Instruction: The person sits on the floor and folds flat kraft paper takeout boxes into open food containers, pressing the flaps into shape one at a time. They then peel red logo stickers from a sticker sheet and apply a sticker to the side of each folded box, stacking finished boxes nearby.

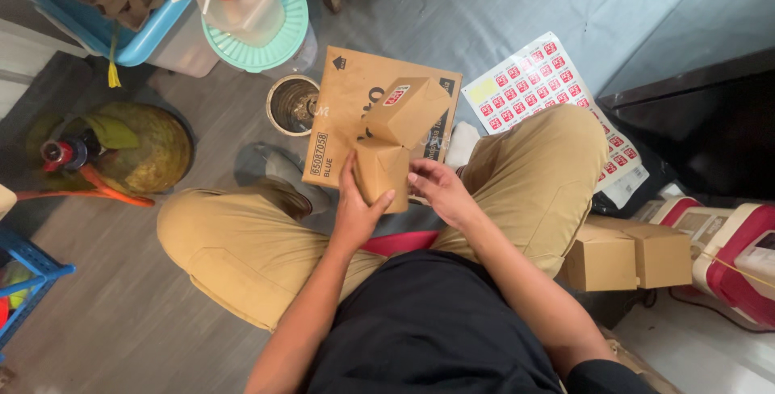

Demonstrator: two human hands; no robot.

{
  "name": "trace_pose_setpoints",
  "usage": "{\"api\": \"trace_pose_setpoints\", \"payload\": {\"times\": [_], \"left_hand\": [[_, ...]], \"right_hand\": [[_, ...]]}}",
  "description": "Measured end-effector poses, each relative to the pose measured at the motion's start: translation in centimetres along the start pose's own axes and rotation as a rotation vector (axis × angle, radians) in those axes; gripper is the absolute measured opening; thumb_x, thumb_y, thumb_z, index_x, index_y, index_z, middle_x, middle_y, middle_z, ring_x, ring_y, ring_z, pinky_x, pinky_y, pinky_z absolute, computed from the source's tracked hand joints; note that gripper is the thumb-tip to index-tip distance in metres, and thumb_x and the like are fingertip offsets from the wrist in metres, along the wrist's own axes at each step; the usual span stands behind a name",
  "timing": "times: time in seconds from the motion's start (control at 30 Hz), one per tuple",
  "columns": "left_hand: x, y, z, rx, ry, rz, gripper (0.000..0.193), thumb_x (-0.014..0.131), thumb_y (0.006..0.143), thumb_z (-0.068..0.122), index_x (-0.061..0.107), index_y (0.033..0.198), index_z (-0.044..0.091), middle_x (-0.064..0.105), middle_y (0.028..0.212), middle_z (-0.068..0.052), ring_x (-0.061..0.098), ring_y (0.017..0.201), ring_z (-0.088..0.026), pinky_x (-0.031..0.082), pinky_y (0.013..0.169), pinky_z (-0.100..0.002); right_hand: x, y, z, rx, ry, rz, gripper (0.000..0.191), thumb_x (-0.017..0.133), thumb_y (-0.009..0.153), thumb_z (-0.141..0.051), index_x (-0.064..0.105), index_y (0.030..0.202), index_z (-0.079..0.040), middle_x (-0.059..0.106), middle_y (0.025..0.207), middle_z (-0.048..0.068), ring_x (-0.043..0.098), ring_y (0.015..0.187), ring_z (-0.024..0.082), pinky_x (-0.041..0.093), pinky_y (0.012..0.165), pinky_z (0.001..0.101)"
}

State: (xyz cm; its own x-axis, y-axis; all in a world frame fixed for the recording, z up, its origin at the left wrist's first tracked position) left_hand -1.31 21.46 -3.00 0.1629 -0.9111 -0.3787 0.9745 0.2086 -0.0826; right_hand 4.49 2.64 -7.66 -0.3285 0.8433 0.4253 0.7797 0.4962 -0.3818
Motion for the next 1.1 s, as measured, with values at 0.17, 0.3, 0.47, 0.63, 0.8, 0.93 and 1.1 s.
{"api": "trace_pose_setpoints", "payload": {"times": [0.17, 0.3, 0.47, 0.63, 0.8, 0.93, 1.1], "left_hand": [[1.2, -0.7, -2.4, -0.091, -0.500, -0.259, 0.086, 0.063, 0.097, 0.036, 0.014, 0.163, 0.008, 0.040, 0.157, -0.020, 0.042, 0.145, -0.032, 0.036, 0.117, -0.043], [1.5, -0.4, -4.1, -0.191, -0.536, -0.232, 0.078, 0.056, 0.098, 0.036, 0.019, 0.162, 0.012, 0.046, 0.151, -0.021, 0.052, 0.134, -0.032, 0.044, 0.109, -0.042], [0.6, -0.3, -5.6, -0.136, -0.454, -0.187, 0.074, 0.049, 0.102, 0.045, 0.026, 0.164, 0.013, 0.047, 0.152, -0.019, 0.047, 0.141, -0.030, 0.039, 0.112, -0.042], [2.4, -0.8, -4.3, -0.008, -0.586, -0.259, 0.074, 0.057, 0.102, 0.043, 0.029, 0.160, 0.006, 0.039, 0.161, -0.017, 0.036, 0.150, -0.029, 0.028, 0.122, -0.040], [0.8, -0.4, -3.4, -0.017, -0.669, -0.217, 0.073, 0.060, 0.101, 0.038, 0.030, 0.160, 0.006, 0.038, 0.163, -0.017, 0.034, 0.153, -0.027, 0.027, 0.123, -0.040], [-0.5, 0.1, -3.3, -0.003, -0.721, -0.108, 0.071, 0.060, 0.102, 0.035, 0.032, 0.160, 0.006, 0.039, 0.163, -0.016, 0.034, 0.154, -0.026, 0.026, 0.124, -0.040], [-2.3, 0.8, -5.0, -0.190, -0.991, 0.173, 0.067, 0.054, 0.104, 0.040, 0.034, 0.160, 0.009, 0.041, 0.160, -0.008, 0.038, 0.147, -0.022, 0.030, 0.120, -0.037]], "right_hand": [[-0.3, -0.8, 1.0, 0.046, 0.087, -0.009, 0.014, 0.060, 0.104, -0.010, 0.063, 0.112, 0.001, 0.069, 0.099, 0.003, 0.066, 0.089, 0.010, 0.056, 0.082, 0.0277], [0.1, -1.9, 1.4, -0.170, -0.270, 0.202, 0.011, 0.053, 0.112, -0.010, 0.057, 0.116, 0.000, 0.061, 0.093, 0.000, 0.056, 0.083, 0.007, 0.049, 0.073, 0.0237], [1.7, -2.4, 0.3, -0.277, -0.558, 0.180, 0.013, 0.056, 0.109, -0.006, 0.053, 0.120, 0.001, 0.061, 0.094, 0.006, 0.057, 0.084, 0.010, 0.050, 0.072, 0.0263], [4.7, -2.8, 0.3, -0.026, -0.176, 0.051, 0.037, 0.055, 0.099, -0.004, 0.044, 0.134, -0.008, 0.062, 0.120, 0.005, 0.065, 0.098, 0.009, 0.057, 0.080, 0.0279], [4.4, -4.0, -1.0, -0.286, -0.389, 0.077, 0.044, 0.052, 0.092, 0.004, 0.053, 0.135, -0.002, 0.064, 0.116, 0.003, 0.057, 0.101, 0.009, 0.049, 0.086, 0.0240], [0.8, -4.3, -1.4, -0.276, -0.259, 0.044, 0.036, 0.048, 0.089, 0.002, 0.059, 0.122, 0.001, 0.070, 0.107, 0.002, 0.062, 0.095, 0.010, 0.053, 0.081, 0.0252], [-4.5, -5.6, -3.8, -0.328, -0.081, -0.103, 0.047, 0.063, 0.084, -0.004, 0.056, 0.130, -0.001, 0.065, 0.123, 0.005, 0.062, 0.111, 0.014, 0.052, 0.097, 0.0300]]}}
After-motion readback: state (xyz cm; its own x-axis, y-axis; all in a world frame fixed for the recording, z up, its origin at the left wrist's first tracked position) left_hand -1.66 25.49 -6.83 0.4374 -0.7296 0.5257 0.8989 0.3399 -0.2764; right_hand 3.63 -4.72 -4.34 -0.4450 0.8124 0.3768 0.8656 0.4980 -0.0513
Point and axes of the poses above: each hand's wrist, its own y-axis towards the middle knuckle, its own x-axis out of the palm, z = x × y, the point moved 3 cm from there along y, towards the middle knuckle
